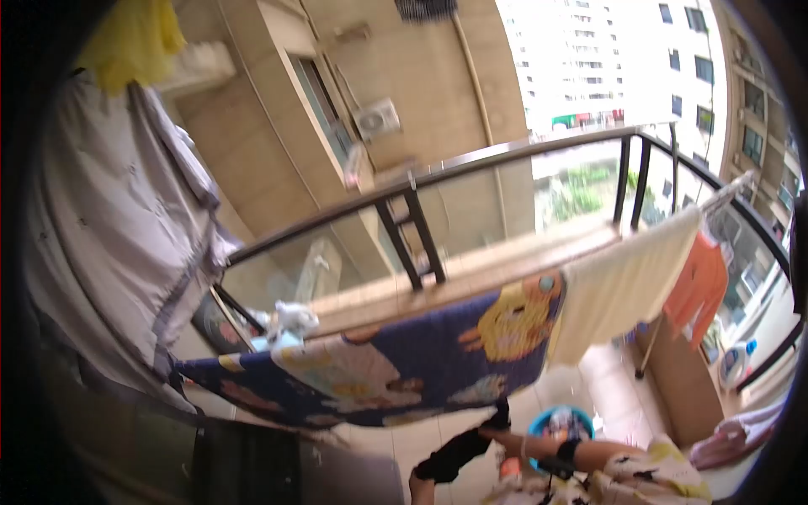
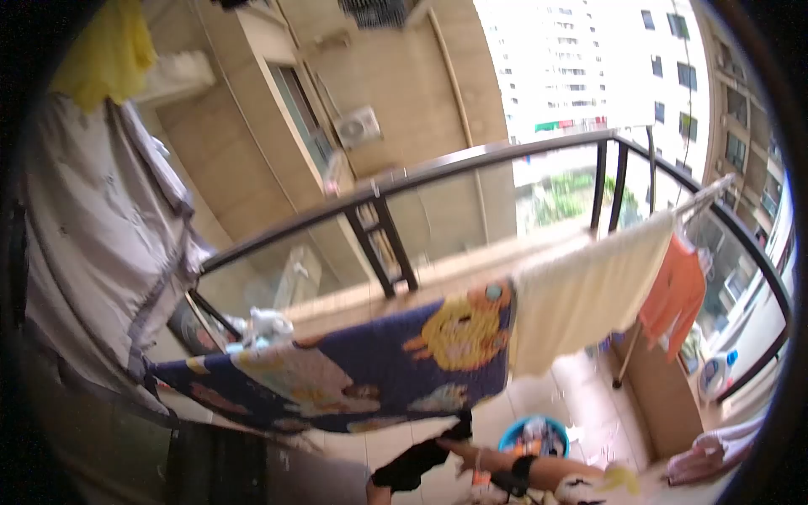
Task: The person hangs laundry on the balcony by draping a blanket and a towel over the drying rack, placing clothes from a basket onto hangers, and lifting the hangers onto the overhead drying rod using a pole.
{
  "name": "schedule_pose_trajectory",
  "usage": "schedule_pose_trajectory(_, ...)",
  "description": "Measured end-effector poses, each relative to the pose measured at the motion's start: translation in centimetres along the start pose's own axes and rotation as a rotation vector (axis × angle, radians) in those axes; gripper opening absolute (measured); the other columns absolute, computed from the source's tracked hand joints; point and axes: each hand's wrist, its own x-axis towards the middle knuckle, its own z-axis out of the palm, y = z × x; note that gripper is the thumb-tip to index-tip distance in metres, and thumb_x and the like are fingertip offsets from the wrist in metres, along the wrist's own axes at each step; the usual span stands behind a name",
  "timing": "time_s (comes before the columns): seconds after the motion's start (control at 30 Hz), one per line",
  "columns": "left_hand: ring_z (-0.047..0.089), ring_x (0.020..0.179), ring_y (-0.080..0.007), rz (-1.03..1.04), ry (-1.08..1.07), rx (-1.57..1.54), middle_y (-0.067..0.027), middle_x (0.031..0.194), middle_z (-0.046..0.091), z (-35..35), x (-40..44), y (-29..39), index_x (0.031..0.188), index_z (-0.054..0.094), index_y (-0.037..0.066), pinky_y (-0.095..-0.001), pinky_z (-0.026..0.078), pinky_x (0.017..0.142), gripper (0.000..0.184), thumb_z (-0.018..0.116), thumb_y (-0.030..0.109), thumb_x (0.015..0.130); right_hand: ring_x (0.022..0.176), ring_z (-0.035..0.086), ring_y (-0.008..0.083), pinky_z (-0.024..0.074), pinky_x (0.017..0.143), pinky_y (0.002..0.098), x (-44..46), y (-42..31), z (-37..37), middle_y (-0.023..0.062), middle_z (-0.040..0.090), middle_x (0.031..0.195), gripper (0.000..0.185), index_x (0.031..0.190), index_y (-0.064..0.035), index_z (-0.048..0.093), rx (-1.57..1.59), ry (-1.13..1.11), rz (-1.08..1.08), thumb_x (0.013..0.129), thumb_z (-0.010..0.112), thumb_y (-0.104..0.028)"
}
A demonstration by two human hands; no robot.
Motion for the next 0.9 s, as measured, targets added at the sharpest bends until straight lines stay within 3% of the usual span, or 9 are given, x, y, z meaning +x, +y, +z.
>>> schedule_pose_trajectory(0.03,0.050,0.104,-0.0180,0.071,-0.052,0.029,-0.0093,0.109,0.054,2.7,-0.9,1.1,0.110,0.054,0.004,-0.0339,0.041,0.087,0.034,0.060,0.021,0.081,0.136,0.016,0.0243,0.0196,0.110,0.0352,-1.4,0.5,0.7,0.0124,0.014,0.148,0.113,0.143,-0.0081,0.010,0.098,-0.025,0.029,0.054,0.078,0.002)
schedule_pose_trajectory(0.07,0.051,0.098,-0.0187,0.163,-0.128,0.121,-0.0090,0.103,0.054,5.5,-2.0,2.4,0.108,0.054,0.003,-0.0334,0.042,0.083,0.035,0.063,0.019,0.078,0.129,0.028,0.0272,0.0277,0.105,0.0367,-2.0,-2.4,-0.7,0.0150,0.022,0.144,0.103,0.141,-0.0060,0.016,0.591,-0.064,0.428,0.059,0.076,-0.023)
schedule_pose_trajectory(0.13,0.053,0.086,-0.0199,0.290,-0.241,0.326,-0.0083,0.090,0.055,8.1,-6.8,3.5,0.102,0.052,0.001,-0.0324,0.045,0.075,0.038,0.069,0.014,0.071,0.096,0.048,0.0223,0.0423,0.079,0.0349,-2.4,-4.7,2.9,0.0109,0.044,0.108,0.071,0.125,-0.0039,0.040,1.146,0.180,0.531,0.075,0.066,-0.046)
schedule_pose_trajectory(0.17,0.054,0.080,-0.0205,0.355,-0.291,0.432,-0.0080,0.084,0.056,9.0,-8.0,3.5,0.100,0.051,0.001,-0.0320,0.046,0.071,0.040,0.072,0.011,0.068,0.068,0.056,0.0145,0.0489,0.059,0.0316,-2.3,-3.5,5.5,0.0042,0.058,0.077,0.048,0.111,-0.0037,0.058,1.155,0.450,0.200,0.084,0.059,-0.043)
schedule_pose_trajectory(0.27,0.049,0.104,-0.0255,0.377,-0.626,0.536,-0.0147,0.107,0.051,11.3,-13.1,4.7,0.109,0.050,0.003,-0.0352,0.040,0.089,0.053,0.071,0.006,0.061,0.112,0.049,0.0275,0.0376,0.098,0.0432,-5.2,-3.0,6.3,0.0117,0.053,0.121,0.073,0.124,-0.0069,0.048,0.933,0.217,0.222,0.081,0.042,-0.066)
schedule_pose_trajectory(0.43,0.049,0.106,-0.0196,0.452,-0.830,0.472,-0.0105,0.112,0.053,9.4,-17.7,5.6,0.116,0.049,0.005,-0.0324,0.041,0.089,0.061,0.077,0.010,0.062,0.107,0.053,0.0258,0.0391,0.097,0.0370,-8.9,-10.6,7.9,0.0129,0.053,0.120,0.056,0.120,-0.0065,0.051,1.690,0.218,0.074,0.083,0.054,-0.049)
schedule_pose_trajectory(0.7,0.055,0.099,-0.0232,-0.041,-0.107,-0.721,-0.0090,0.109,0.058,3.4,-18.7,4.1,0.113,0.052,0.001,-0.0365,0.047,0.087,0.038,0.057,0.029,0.088,0.106,0.052,0.0240,0.0396,0.096,0.0359,-8.3,-19.2,9.3,0.0128,0.053,0.119,0.050,0.121,-0.0056,0.049,1.301,0.125,-0.045,0.081,0.062,-0.033)
schedule_pose_trajectory(0.77,0.055,0.100,-0.0269,-0.013,-0.204,-0.832,-0.0107,0.112,0.058,2.3,-18.8,4.3,0.118,0.052,0.005,-0.0380,0.045,0.089,0.045,0.054,0.039,0.088,0.103,0.052,0.0206,0.0424,0.091,0.0348,-8.1,-25.1,9.2,0.0112,0.054,0.114,0.054,0.120,-0.0028,0.049,0.692,0.127,-0.088,0.072,0.067,-0.019)
schedule_pose_trajectory(0.9,0.056,0.090,-0.0215,-0.061,-0.281,-0.603,-0.0086,0.104,0.059,0.4,-20.4,8.2,0.108,0.054,0.006,-0.0336,0.046,0.080,0.037,0.056,0.035,0.085,0.093,0.055,0.0187,0.0452,0.083,0.0331,-6.8,-31.7,12.8,0.0092,0.058,0.100,0.054,0.111,0.0006,0.053,0.423,0.097,-0.361,0.063,0.072,-0.017)
